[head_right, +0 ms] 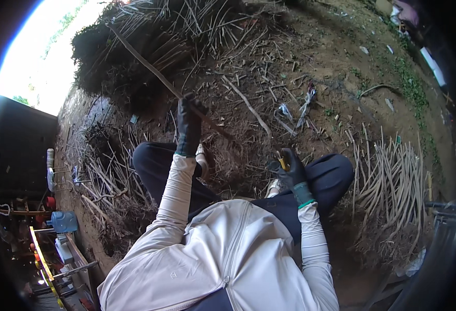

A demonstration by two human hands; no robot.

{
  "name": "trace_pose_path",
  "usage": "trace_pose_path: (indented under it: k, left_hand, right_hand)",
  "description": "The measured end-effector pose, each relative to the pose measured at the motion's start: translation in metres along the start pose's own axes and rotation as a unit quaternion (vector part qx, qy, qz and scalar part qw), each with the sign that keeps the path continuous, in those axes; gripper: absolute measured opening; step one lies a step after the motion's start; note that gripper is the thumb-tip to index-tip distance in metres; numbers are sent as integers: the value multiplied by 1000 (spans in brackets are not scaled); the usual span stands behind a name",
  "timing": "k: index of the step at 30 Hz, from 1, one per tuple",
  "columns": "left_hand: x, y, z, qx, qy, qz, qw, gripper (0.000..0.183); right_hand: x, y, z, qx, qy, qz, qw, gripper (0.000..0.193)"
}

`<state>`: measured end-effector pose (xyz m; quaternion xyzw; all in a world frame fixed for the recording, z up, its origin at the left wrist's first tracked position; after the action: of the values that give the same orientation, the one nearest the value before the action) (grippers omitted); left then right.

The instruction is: Trimming and cutting small branches and plant material using garden shears.

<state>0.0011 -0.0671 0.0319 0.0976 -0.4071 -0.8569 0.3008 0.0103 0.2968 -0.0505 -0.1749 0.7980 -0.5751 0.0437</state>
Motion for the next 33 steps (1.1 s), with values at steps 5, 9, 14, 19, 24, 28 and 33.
trace_pose_path:
  k: [5,9,14,19,24,28,33]
  left_hand:
    - [-55,-64,17,199,-174,38,964,31]
    - [-111,-120,8,263,-215,-54,939,30]
    - [-146,-134,16,341,-269,-71,898,16]
    - [-154,-132,18,377,-262,-47,887,20]
    - [-163,-147,9,459,-296,-49,836,25]
    - [-168,-150,9,473,-307,2,826,27]
    - [-175,-151,17,506,-336,54,793,25]
  right_hand:
    - [24,-30,-50,336,40,53,939,57]
    - [45,-108,-98,68,94,-12,993,51]
    - [64,-212,-138,-209,141,-176,952,61]
    - [72,-248,-150,-307,76,-206,926,66]
    - [68,-247,-155,-331,43,-224,916,47]
    - [66,-223,-161,-288,20,-195,937,36]
    - [68,-196,-167,-267,-21,-229,936,28]
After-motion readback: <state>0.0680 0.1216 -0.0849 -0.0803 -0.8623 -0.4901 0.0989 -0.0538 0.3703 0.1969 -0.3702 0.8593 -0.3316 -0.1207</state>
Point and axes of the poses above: each hand's wrist, its own x-axis towards the middle knuckle, its own z-axis out of the palm, y = z × x, the point moved 9 cm from there along x, towards the middle knuckle, and after that the axes turned 4 degrees about y, right-handed, at the moved point
